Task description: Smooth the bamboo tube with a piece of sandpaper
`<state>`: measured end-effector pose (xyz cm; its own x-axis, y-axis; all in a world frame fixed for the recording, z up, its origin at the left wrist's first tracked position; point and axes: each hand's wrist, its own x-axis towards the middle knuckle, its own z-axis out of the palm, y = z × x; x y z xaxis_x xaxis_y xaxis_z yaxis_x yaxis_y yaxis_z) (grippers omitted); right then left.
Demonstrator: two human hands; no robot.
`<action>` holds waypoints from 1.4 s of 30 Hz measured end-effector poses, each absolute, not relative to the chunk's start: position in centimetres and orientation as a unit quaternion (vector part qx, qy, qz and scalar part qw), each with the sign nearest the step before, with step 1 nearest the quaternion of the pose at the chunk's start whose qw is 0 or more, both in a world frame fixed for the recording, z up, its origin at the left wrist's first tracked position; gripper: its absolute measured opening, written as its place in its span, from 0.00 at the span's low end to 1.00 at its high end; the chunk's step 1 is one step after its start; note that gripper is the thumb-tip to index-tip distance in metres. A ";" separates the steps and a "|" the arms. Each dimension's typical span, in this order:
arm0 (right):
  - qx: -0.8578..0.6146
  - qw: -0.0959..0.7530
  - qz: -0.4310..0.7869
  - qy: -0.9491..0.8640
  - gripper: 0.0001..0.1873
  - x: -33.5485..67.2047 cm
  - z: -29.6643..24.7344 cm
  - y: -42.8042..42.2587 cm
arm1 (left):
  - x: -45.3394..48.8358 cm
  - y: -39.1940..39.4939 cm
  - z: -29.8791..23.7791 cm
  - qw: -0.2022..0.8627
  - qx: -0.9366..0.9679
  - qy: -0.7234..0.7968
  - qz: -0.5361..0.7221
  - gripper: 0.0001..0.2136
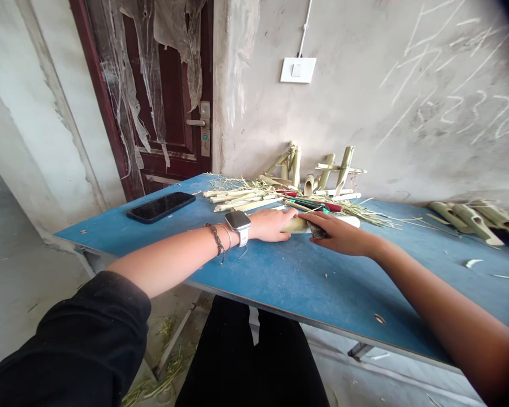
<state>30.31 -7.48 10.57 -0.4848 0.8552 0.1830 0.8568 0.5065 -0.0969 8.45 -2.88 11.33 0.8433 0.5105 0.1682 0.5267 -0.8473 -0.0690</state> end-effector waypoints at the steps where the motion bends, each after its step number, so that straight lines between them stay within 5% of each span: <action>1: -0.497 0.107 -0.006 -0.861 0.34 30.4 10.5 -7.4 | 8.5 -2.9 11.3 0.052 -0.958 -0.272 -0.072 0.20; 21: -0.511 0.093 -0.031 -0.854 0.34 31.4 10.6 -6.9 | 8.6 -3.2 11.4 0.090 -0.953 -0.280 -0.073 0.21; 29: -0.686 0.039 -0.080 -0.723 0.33 33.8 10.5 -6.4 | 8.7 -2.7 10.9 0.108 -0.952 -0.267 -0.102 0.18; 38: -0.500 0.090 0.019 -0.861 0.37 30.6 11.6 -7.4 | 8.7 -2.7 11.3 0.161 -0.947 -0.243 -0.134 0.12; 42: -0.641 0.059 -0.051 -0.763 0.35 32.8 11.0 -6.6 | 8.6 -3.2 11.6 0.176 -0.945 -0.242 -0.136 0.11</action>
<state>32.84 -6.57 11.02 -0.1704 0.9732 0.1546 0.9851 0.1721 0.0022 8.60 -3.23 11.62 0.8461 0.4091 0.3417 0.5045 -0.8214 -0.2659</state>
